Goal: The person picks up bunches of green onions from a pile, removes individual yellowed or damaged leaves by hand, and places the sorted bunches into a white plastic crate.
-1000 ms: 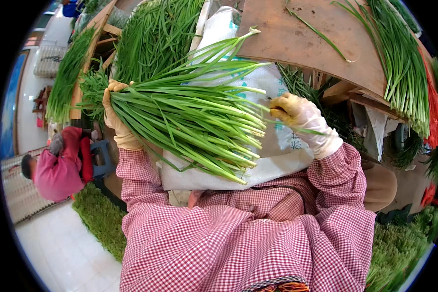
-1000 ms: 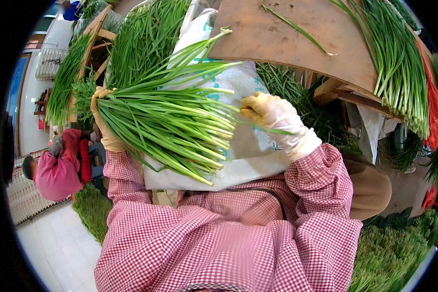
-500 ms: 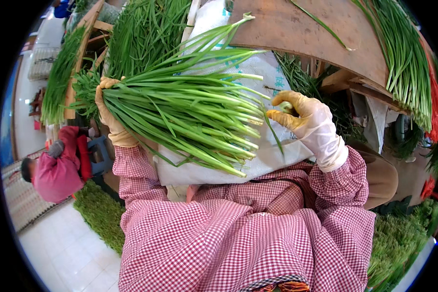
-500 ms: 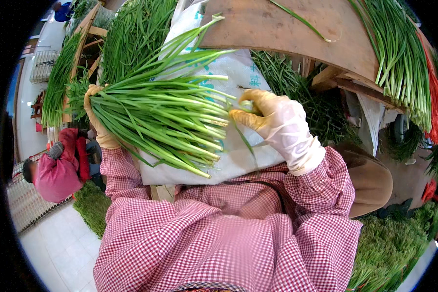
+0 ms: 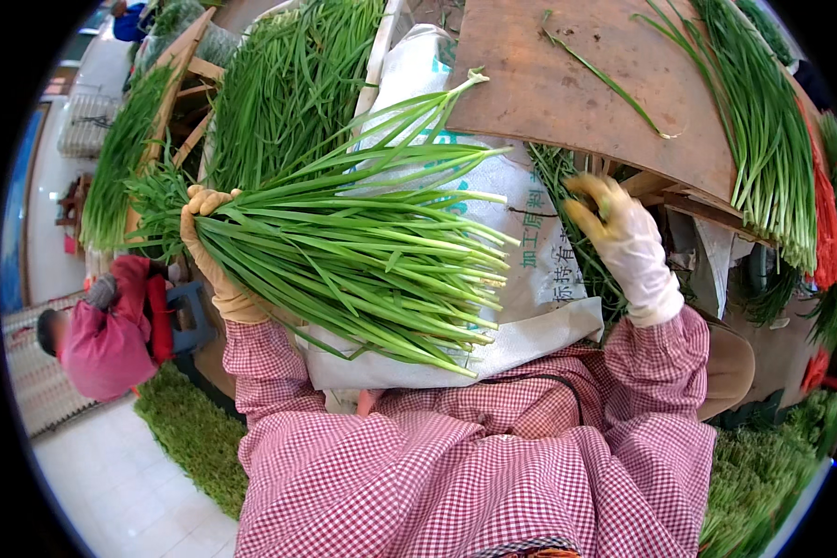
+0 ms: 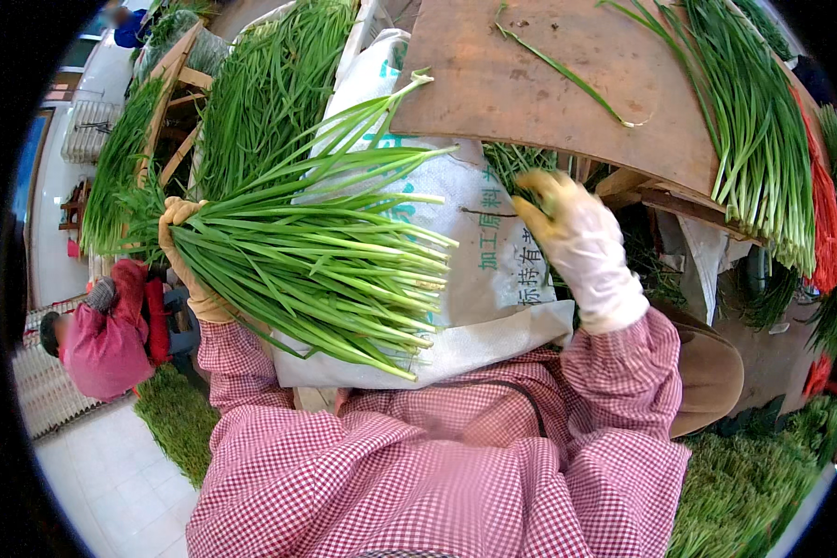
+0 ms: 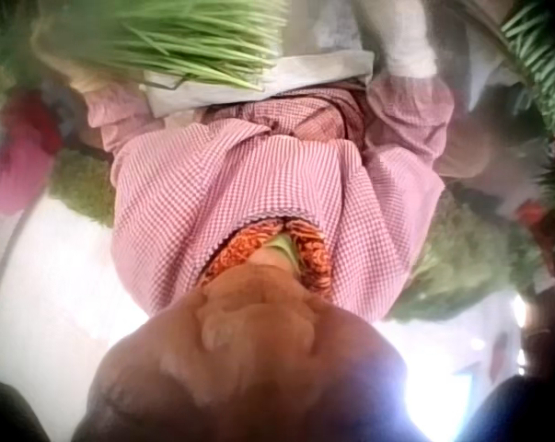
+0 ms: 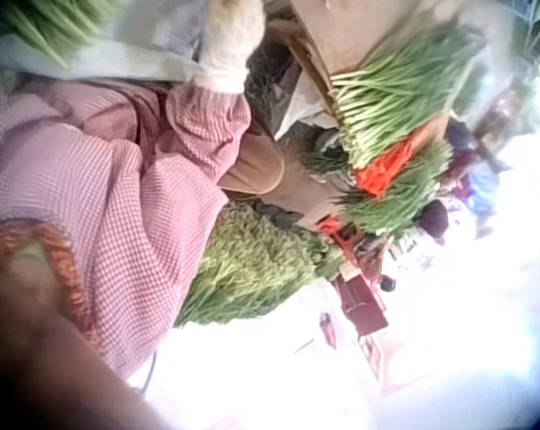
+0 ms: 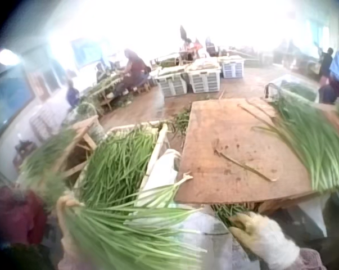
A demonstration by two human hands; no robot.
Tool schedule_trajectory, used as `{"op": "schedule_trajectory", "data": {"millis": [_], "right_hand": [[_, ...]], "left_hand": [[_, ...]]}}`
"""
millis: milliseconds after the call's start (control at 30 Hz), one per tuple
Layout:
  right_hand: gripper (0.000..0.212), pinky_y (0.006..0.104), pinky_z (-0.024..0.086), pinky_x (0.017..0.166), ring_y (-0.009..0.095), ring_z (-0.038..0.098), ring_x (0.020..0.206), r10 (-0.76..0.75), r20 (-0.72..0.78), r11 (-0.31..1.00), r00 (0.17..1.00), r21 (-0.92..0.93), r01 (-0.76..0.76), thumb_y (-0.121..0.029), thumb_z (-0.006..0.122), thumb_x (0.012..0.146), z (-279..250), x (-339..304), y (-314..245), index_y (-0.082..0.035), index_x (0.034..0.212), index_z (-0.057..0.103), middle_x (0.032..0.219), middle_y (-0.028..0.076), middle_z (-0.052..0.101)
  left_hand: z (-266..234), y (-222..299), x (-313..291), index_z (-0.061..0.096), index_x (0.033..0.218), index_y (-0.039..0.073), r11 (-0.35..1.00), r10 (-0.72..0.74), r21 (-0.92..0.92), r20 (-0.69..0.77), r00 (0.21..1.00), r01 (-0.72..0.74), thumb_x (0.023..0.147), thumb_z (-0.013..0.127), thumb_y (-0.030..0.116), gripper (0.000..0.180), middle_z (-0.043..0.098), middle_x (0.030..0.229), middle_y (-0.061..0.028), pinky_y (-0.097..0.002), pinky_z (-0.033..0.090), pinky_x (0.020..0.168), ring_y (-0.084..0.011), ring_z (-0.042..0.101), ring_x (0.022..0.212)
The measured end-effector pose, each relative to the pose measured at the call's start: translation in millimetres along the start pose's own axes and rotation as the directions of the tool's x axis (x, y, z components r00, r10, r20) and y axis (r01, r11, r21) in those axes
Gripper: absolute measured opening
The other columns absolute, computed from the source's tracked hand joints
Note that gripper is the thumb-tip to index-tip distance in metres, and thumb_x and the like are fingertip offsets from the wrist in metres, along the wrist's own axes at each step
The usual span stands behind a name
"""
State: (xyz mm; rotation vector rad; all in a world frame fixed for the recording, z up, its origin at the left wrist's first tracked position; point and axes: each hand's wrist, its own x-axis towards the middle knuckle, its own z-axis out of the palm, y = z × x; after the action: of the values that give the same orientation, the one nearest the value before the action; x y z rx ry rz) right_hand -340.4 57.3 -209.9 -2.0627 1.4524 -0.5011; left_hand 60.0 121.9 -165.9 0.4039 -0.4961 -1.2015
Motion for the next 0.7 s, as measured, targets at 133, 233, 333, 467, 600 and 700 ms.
{"op": "schedule_trajectory", "data": {"millis": [133, 233, 333, 467, 600, 700], "right_hand": [[0.031, 0.036, 0.045, 0.077, 0.029, 0.055, 0.09, -0.324, -0.195, 0.94, 0.926, 0.042, 0.338, -0.032, 0.055, 0.082, 15.0, 50.7, -47.2, -0.012, 0.105, 0.059, 0.095, 0.011, 0.059], [0.029, 0.0371, 0.045, 0.074, 0.029, 0.056, 0.087, -0.285, -0.14, 0.952, 0.948, 0.073, 0.297, -0.033, 0.056, 0.081, 17.9, 59.2, -55.6, -0.012, 0.099, 0.061, 0.092, 0.012, 0.059], [0.027, 0.0377, 0.046, 0.07, 0.028, 0.057, 0.083, -0.328, -0.07, 0.939, 0.942, 0.081, 0.333, -0.033, 0.057, 0.08, 22.6, 56.5, -52.4, -0.01, 0.094, 0.063, 0.087, 0.012, 0.059], [0.026, 0.0353, 0.046, 0.067, 0.027, 0.059, 0.075, -0.371, 0.055, 0.871, 0.927, 0.365, 0.327, -0.029, 0.06, 0.079, 39.8, 42.7, -38.7, -0.007, 0.091, 0.065, 0.082, 0.014, 0.061], [0.028, 0.0294, 0.046, 0.073, 0.021, 0.059, 0.08, -0.24, 0.198, 0.738, 0.95, 0.673, 0.046, -0.026, 0.062, 0.079, 33.1, 13.7, -31.1, -0.003, 0.096, 0.064, 0.086, 0.012, 0.062], [0.033, 0.0281, 0.044, 0.075, 0.016, 0.056, 0.08, -0.218, 0.269, 0.687, 0.938, 0.725, -0.048, -0.031, 0.06, 0.083, 22.4, -2.4, -28.2, -0.002, 0.099, 0.063, 0.087, 0.008, 0.063]], "left_hand": [[8.1, 1.5, 4.0, 0.045, 0.108, 0.01, 0.998, 0.007, 0.061, 0.077, 0.997, -0.012, 0.088, 0.05, 0.017, 0.021, 0.051, 0.083, 0.0064, -0.0319, 0.031, 0.098, -0.0077, 0.052, 0.082], [17.9, 6.3, 0.5, 0.044, 0.11, 0.01, 0.997, 0.016, 0.072, 0.089, 0.996, -0.023, 0.089, 0.049, 0.017, 0.023, 0.05, 0.083, 0.0067, -0.0323, 0.031, 0.098, -0.0076, 0.052, 0.084], [35.8, 4.4, -3.3, 0.044, 0.108, 0.011, 1.0, 0.003, 0.013, 0.117, 0.993, -0.004, 0.089, 0.048, 0.017, 0.021, 0.05, 0.082, 0.0069, -0.0329, 0.032, 0.096, -0.0074, 0.052, 0.083], [63.8, 6.8, -10.7, 0.042, 0.104, 0.012, 1.0, -0.001, 0.002, 0.195, 0.981, 0.001, 0.087, 0.05, 0.014, 0.019, 0.045, 0.078, 0.008, -0.0337, 0.033, 0.093, -0.0064, 0.049, 0.079], [110.1, 6.5, -15.4, 0.041, 0.1, 0.012, 0.999, -0.039, 0.027, 0.277, 0.96, 0.032, 0.084, 0.05, 0.007, 0.02, 0.041, 0.074, 0.0076, -0.0347, 0.033, 0.09, -0.007, 0.046, 0.075], [140.2, 15.4, -20.3, 0.04, 0.103, 0.014, 0.996, -0.066, 0.074, 0.352, 0.934, 0.042, 0.086, 0.051, 0.012, 0.021, 0.043, 0.079, 0.0073, -0.0401, 0.034, 0.091, -0.0075, 0.047, 0.077]]}}
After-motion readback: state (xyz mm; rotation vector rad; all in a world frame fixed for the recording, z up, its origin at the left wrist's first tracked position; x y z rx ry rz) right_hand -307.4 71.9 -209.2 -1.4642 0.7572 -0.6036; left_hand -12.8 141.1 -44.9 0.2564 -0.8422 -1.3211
